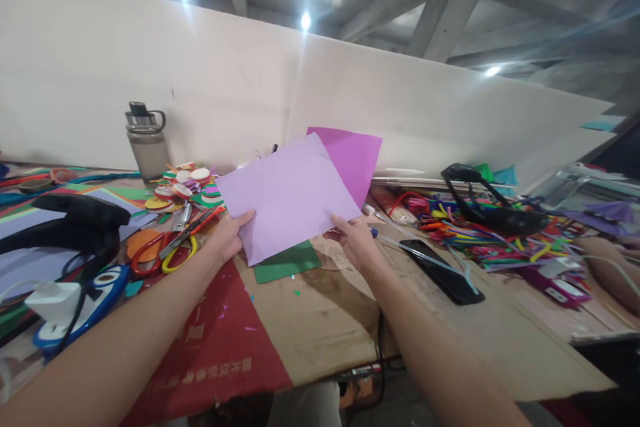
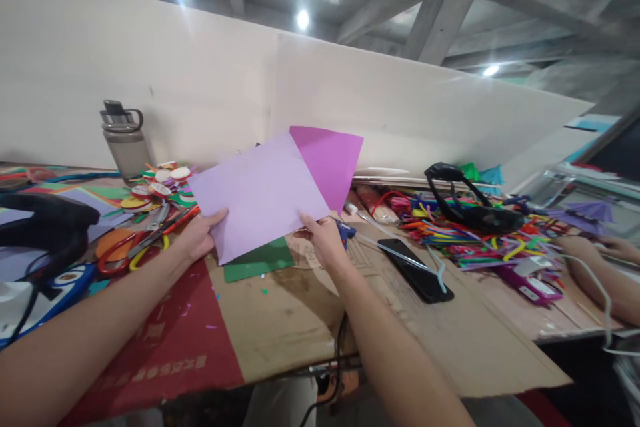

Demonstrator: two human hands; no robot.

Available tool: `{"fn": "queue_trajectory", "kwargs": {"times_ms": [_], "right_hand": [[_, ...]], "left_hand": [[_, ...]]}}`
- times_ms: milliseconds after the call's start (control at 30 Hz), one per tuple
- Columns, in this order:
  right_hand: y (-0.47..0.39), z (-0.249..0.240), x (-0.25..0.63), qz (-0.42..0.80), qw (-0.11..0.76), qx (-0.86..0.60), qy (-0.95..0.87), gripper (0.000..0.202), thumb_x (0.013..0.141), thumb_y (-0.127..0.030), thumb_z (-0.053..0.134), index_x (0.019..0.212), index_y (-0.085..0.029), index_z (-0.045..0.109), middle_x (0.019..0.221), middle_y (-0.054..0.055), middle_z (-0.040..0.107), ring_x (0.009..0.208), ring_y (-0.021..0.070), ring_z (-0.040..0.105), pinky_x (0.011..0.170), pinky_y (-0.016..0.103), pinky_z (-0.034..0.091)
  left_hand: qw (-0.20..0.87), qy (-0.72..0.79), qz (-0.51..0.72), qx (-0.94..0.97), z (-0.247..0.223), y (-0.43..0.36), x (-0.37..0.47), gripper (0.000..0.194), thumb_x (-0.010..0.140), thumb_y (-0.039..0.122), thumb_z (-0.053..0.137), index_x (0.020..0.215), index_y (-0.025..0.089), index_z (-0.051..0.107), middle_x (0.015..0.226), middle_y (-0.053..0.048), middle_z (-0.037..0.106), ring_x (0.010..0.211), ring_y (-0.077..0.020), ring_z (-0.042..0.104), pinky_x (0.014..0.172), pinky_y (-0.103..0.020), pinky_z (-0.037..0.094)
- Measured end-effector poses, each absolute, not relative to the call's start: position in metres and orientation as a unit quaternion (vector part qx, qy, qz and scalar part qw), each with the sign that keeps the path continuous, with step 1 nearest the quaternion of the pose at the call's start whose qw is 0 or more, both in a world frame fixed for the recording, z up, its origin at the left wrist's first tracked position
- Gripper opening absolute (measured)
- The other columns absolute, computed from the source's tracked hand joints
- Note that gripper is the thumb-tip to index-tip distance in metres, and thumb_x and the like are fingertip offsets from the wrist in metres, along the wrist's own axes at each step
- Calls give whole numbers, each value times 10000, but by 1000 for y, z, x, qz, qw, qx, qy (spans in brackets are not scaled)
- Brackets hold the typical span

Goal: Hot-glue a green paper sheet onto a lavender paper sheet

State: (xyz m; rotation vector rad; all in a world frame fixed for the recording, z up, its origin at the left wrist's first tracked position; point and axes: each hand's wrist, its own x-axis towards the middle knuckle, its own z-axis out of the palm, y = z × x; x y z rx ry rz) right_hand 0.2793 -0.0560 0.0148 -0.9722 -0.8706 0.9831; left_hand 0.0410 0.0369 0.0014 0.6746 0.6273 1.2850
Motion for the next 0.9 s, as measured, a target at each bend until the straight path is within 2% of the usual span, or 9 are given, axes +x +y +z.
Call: {"fn": "queue_trajectory", "kwargs": {"times_ms": [167, 300, 500, 600, 700, 833, 900], "right_hand": [[-57, 12, 276, 412, 682, -454, -399, 352, 627, -339, 778, 917, -209, 627, 803, 3, 667, 625, 139, 596, 474, 237, 506], [-56, 9, 275, 388, 690, -466, -396, 312, 632, -313, 757, 885, -211, 606, 808, -7, 656, 612, 129, 581, 460, 229, 502], [-53, 5, 276, 389, 680, -482, -393, 284, 626, -317, 758, 853, -203, 631, 745, 7, 664, 557, 134, 568, 437, 235, 487], [-52, 2, 276, 390, 676, -488, -391, 291, 622, -325, 762, 855, -212, 631, 755, 9, 677, 545, 137, 569, 433, 240, 481], [-52, 1, 276, 396, 675, -478, -399, 312, 644, -356, 758, 889, -214, 628, 795, 16, 682, 578, 143, 588, 442, 238, 480], [-53, 2, 275, 409, 675, -449, -419, 383, 664, -372, 757, 982, -221, 606, 944, 24, 686, 708, 156, 630, 503, 236, 508], [-54, 2, 274, 404, 678, -448, -419, 404, 655, -364, 764, 996, -229, 595, 941, 10, 679, 725, 155, 624, 509, 237, 510]], "left_hand": [[708, 283, 564, 317, 2, 36, 40, 327, 718, -24, 657, 1009, 122, 680, 902, -70, 744, 689, -162, 690, 662, -294, 608], [711, 286, 556, 322, 1, 35, 41, 350, 708, -27, 664, 1023, 125, 674, 929, -79, 742, 718, -173, 697, 691, -310, 610], [732, 308, 536, 287, 1, 38, 39, 183, 792, 67, 632, 968, 93, 675, 846, -96, 741, 661, -181, 692, 710, -328, 605], [715, 307, 557, 290, 1, 40, 37, 198, 795, 61, 629, 985, 99, 670, 858, -88, 741, 662, -175, 692, 738, -334, 600], [708, 293, 571, 296, 2, 40, 36, 239, 788, 24, 621, 1006, 110, 669, 884, -73, 744, 677, -160, 693, 758, -316, 599], [711, 279, 582, 281, 3, 40, 36, 241, 806, 18, 605, 1009, 129, 671, 862, -48, 746, 675, -134, 691, 774, -283, 598], [713, 269, 584, 279, 4, 39, 37, 239, 804, 19, 608, 1005, 131, 672, 870, -48, 747, 688, -134, 694, 778, -277, 598]]}}
